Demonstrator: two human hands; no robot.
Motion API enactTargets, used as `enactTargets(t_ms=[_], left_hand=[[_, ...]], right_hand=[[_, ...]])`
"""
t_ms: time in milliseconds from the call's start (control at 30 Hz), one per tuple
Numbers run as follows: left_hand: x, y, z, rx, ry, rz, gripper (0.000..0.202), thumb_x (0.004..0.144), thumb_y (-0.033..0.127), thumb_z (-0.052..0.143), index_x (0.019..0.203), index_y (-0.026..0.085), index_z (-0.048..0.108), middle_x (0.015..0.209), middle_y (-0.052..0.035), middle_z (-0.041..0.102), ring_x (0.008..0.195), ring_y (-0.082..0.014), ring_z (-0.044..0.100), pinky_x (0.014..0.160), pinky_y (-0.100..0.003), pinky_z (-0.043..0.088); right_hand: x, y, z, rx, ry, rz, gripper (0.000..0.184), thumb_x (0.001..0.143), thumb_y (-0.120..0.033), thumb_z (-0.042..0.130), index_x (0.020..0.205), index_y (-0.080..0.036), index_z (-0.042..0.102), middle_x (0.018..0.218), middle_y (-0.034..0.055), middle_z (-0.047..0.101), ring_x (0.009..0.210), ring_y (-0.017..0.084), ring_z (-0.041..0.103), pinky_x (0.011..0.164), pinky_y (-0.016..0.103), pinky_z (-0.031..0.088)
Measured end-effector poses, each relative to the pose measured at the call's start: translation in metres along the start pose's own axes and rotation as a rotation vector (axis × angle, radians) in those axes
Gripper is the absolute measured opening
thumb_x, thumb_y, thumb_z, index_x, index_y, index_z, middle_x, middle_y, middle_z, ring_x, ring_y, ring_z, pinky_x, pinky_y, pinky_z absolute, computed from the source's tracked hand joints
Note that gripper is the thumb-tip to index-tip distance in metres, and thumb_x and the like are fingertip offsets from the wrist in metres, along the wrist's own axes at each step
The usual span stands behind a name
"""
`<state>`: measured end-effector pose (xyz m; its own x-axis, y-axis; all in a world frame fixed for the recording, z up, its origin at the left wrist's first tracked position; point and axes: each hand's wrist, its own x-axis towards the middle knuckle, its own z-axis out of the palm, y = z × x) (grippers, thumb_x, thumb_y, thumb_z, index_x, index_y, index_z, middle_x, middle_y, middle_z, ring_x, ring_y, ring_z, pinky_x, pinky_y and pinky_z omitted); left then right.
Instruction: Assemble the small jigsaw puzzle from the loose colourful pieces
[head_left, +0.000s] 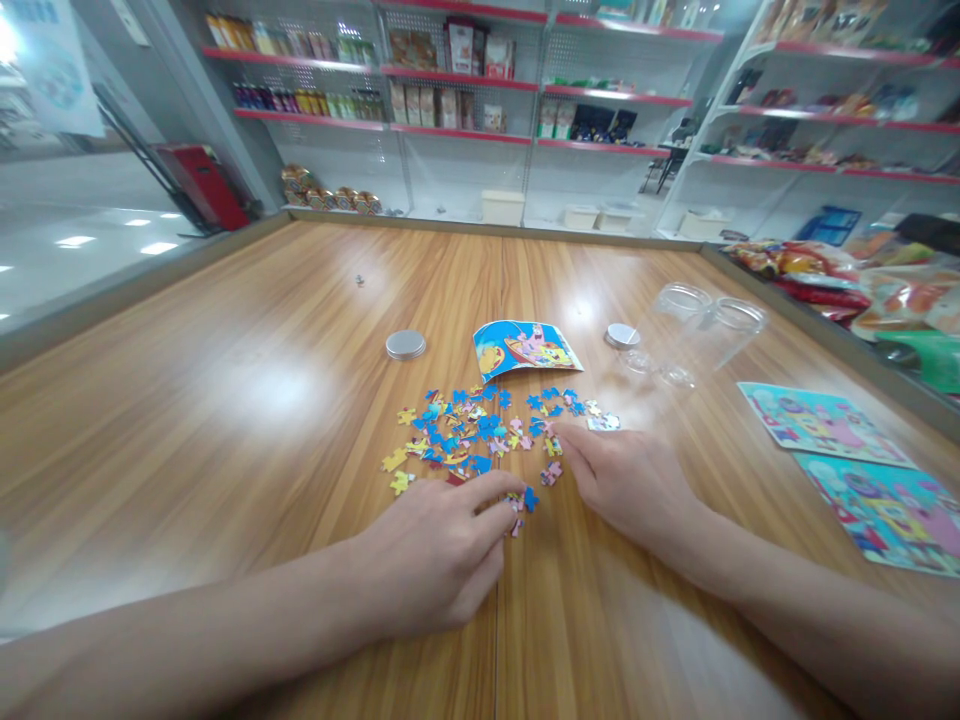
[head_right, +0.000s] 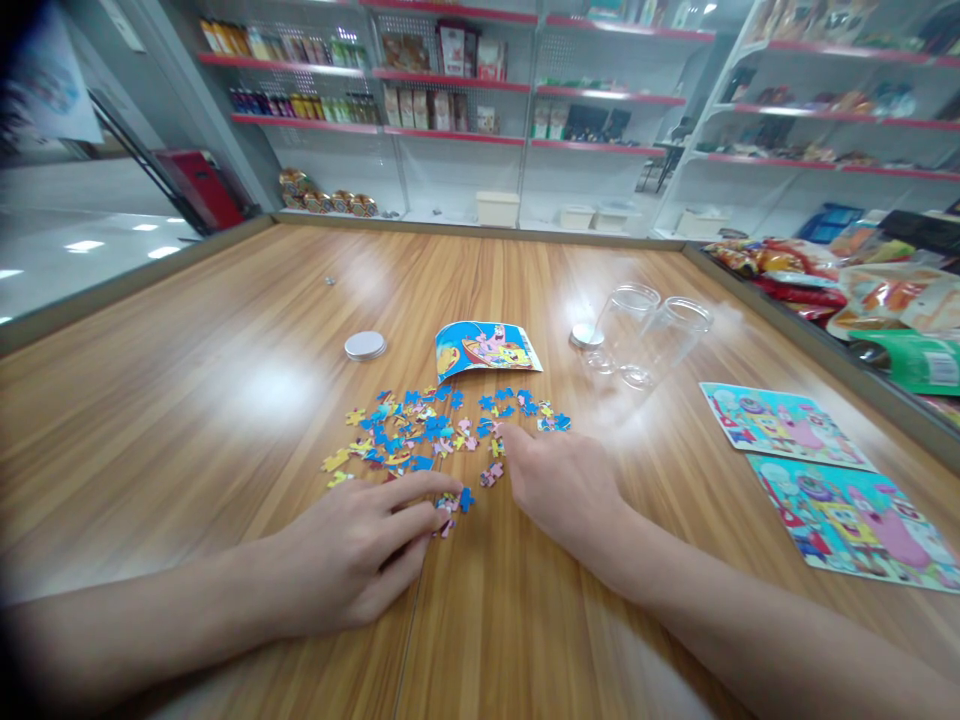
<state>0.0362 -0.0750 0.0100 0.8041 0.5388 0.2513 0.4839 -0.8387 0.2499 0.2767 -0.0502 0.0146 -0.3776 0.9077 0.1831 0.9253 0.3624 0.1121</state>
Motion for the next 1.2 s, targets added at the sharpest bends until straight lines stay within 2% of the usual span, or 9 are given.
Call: enactTargets(t_ms=[133, 267, 600, 667, 833, 1067, 1200], left_hand=[[0.0, 0.0002, 0.0, -0.002, -0.022, -0.021, 0.023, 0.092, 0.014, 0.042, 0.105, 0.017, 0.061, 0.125, -0.01, 0.063, 0.094, -0.0243, 0.07, 0.072, -0.042, 0.061], [-0.0003, 0.0012, -0.0003, 0.001, -0.024, -0.029, 0.024, 0.093, 0.014, 0.041, 0.106, 0.017, 0.06, 0.126, -0.0095, 0.062, 0.094, -0.024, 0.07, 0.074, -0.042, 0.061], [0.0003, 0.0011, -0.0008, 0.025, -0.072, -0.055, 0.024, 0.091, 0.015, 0.043, 0.106, 0.017, 0.062, 0.118, -0.0111, 0.06, 0.091, -0.0246, 0.067, 0.072, -0.043, 0.061], [0.0008, 0.0008, -0.0011, 0.029, -0.077, -0.061, 0.024, 0.091, 0.015, 0.043, 0.106, 0.018, 0.062, 0.116, -0.011, 0.06, 0.09, -0.0246, 0.067, 0.071, -0.044, 0.061], [0.0015, 0.0002, -0.0006, 0.036, -0.053, -0.066, 0.024, 0.092, 0.016, 0.043, 0.105, 0.019, 0.063, 0.12, -0.0108, 0.058, 0.085, -0.0235, 0.067, 0.068, -0.043, 0.06], [-0.0033, 0.0005, 0.0021, -0.008, 0.005, -0.109, 0.022, 0.09, 0.018, 0.046, 0.102, 0.021, 0.065, 0.13, -0.0111, 0.052, 0.064, -0.0141, 0.06, 0.063, -0.039, 0.06], [-0.0029, -0.0007, 0.0014, 0.013, 0.051, -0.051, 0.023, 0.089, 0.015, 0.047, 0.102, 0.019, 0.065, 0.129, -0.012, 0.053, 0.066, -0.0165, 0.062, 0.061, -0.041, 0.059]], right_hand=[[0.0015, 0.0009, 0.0024, 0.065, 0.039, 0.064, 0.034, 0.102, -0.044, 0.042, 0.115, -0.027, 0.068, 0.077, 0.0042, 0.075, 0.068, 0.024, 0.071, 0.054, 0.03, 0.029], [0.0034, 0.0031, 0.0045, 0.092, 0.008, 0.074, 0.039, 0.096, -0.053, 0.051, 0.118, -0.026, 0.067, 0.076, 0.0047, 0.075, 0.069, 0.025, 0.071, 0.055, 0.03, 0.031], [0.0039, 0.0027, 0.0043, 0.172, 0.003, 0.076, 0.032, 0.094, -0.032, 0.048, 0.118, -0.028, 0.068, 0.076, 0.0033, 0.075, 0.067, 0.022, 0.069, 0.058, 0.029, 0.036], [0.0038, 0.0027, 0.0047, 0.178, 0.0, 0.086, 0.031, 0.095, -0.034, 0.047, 0.118, -0.028, 0.068, 0.077, 0.0035, 0.075, 0.067, 0.022, 0.07, 0.058, 0.029, 0.036], [0.0046, 0.0058, 0.0072, 0.18, 0.016, 0.127, 0.035, 0.097, -0.05, 0.049, 0.116, -0.029, 0.07, 0.081, 0.0047, 0.077, 0.071, 0.024, 0.071, 0.059, 0.03, 0.037], [0.0029, 0.0051, 0.0082, 0.301, 0.023, 0.036, 0.028, 0.097, -0.034, 0.049, 0.111, -0.034, 0.074, 0.081, -0.0004, 0.077, 0.066, 0.018, 0.069, 0.059, 0.028, 0.037], [0.0013, 0.0022, 0.0082, 0.323, 0.038, -0.011, 0.027, 0.095, -0.031, 0.052, 0.108, -0.035, 0.075, 0.078, -0.0011, 0.076, 0.066, 0.017, 0.068, 0.059, 0.028, 0.036]])
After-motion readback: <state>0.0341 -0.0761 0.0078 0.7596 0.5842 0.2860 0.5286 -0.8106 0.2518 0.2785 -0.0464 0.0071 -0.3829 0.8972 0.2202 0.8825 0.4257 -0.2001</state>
